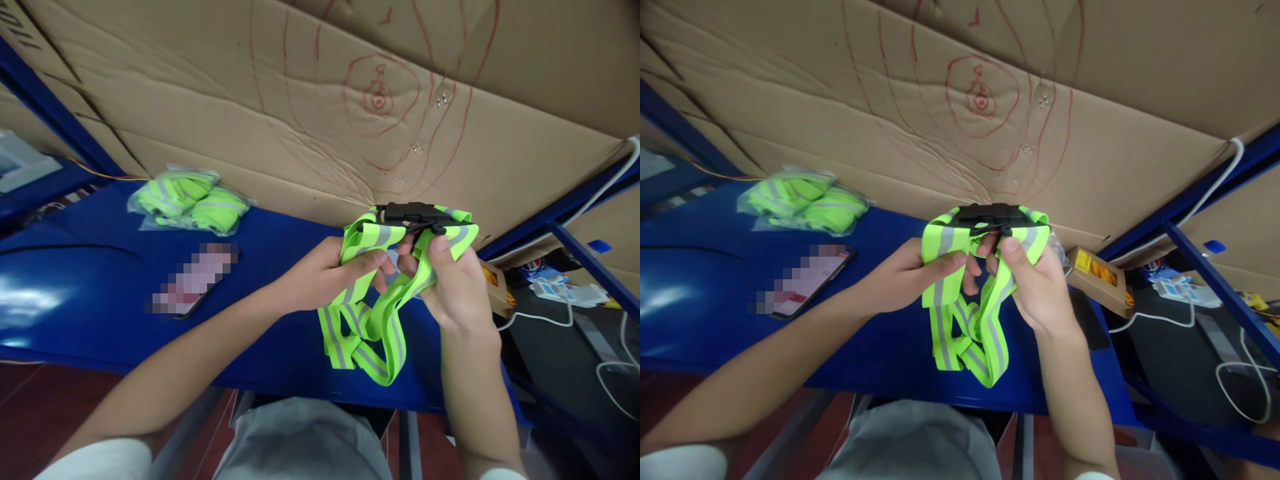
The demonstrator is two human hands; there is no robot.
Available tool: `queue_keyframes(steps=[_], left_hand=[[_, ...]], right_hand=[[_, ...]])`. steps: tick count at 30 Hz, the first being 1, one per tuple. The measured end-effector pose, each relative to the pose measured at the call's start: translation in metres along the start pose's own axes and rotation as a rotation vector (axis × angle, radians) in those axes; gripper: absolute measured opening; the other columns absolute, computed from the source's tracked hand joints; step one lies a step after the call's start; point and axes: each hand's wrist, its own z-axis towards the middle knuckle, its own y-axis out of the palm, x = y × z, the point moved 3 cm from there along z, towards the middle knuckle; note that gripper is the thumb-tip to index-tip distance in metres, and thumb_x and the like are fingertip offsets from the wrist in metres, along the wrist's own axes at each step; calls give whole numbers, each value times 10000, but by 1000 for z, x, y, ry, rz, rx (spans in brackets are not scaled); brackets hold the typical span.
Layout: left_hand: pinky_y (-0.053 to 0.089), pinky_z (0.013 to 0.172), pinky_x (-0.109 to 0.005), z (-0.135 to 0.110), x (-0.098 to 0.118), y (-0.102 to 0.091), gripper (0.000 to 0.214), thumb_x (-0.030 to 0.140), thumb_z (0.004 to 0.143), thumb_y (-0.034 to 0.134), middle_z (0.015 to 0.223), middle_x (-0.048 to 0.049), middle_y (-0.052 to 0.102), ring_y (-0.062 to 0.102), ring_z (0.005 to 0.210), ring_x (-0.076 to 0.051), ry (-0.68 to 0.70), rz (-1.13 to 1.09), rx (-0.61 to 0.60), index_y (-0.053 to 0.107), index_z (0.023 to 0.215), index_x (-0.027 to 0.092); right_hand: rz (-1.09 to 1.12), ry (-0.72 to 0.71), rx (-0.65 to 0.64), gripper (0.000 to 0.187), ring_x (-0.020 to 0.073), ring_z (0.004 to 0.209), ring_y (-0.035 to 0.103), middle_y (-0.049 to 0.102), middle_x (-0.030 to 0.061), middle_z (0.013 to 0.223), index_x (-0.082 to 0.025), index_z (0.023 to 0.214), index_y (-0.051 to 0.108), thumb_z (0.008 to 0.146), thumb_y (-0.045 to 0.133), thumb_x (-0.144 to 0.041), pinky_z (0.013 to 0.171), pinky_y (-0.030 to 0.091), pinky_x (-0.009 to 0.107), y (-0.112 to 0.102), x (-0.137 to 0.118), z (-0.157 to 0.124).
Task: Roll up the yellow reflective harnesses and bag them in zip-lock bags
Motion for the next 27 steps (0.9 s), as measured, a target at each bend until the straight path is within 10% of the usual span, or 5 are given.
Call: queue_keyframes(steps=[5, 11, 17, 22, 27], left_hand=[[520, 1074, -399, 3, -15, 5, 408, 458, 903, 742, 1247, -96, 746, 667, 1235, -298, 92, -44, 72, 716, 1197, 177], [530, 1066, -471, -3, -68, 6, 506, 438, 815, 814, 1244, -120, 757, 689, 1189, -332, -101, -109, 171, 716, 1230, 166], [573, 958, -445, -16, -104, 5, 444, 403, 777, 815, 1120, -101, 789, 729, 1074, -309, -379, -248, 66, 740, 1144, 165], [569, 898, -378, -18, -103, 6, 270, 378, 808, 793, 1009, -69, 787, 720, 1007, -270, -330, -107, -119, 756, 970, 166], [583, 816, -350, -25, -97, 21, 358, 368, 784, 856, 936, -75, 775, 731, 845, -227, -445, -453, -41, 739, 1033, 140]], right_hand=[[-161, -8, 69, 458, 253, 900, 725, 742, 60, 1010, -287, 1171, 678, 957, 575, -679, 723, 608, 377, 0, 25, 4], [-586, -58, -179, 437, 291, 1064, 718, 769, 77, 1117, -243, 1155, 752, 991, 574, -607, 966, 578, 444, -6, 39, 19], [-811, -144, -316, 867, 315, 1454, 508, 443, 84, 1646, -308, 1605, 390, 868, 787, -532, 1190, 441, 483, -20, 27, 19], [-924, -63, -526, 482, 286, 1213, 703, 728, 63, 1352, -266, 1381, 678, 956, 693, -493, 1019, 538, 389, 6, 38, 18], [-858, -61, -217, 344, 150, 664, 644, 762, 12, 761, -170, 884, 811, 960, 683, -481, 613, 444, 263, 6, 37, 26]])
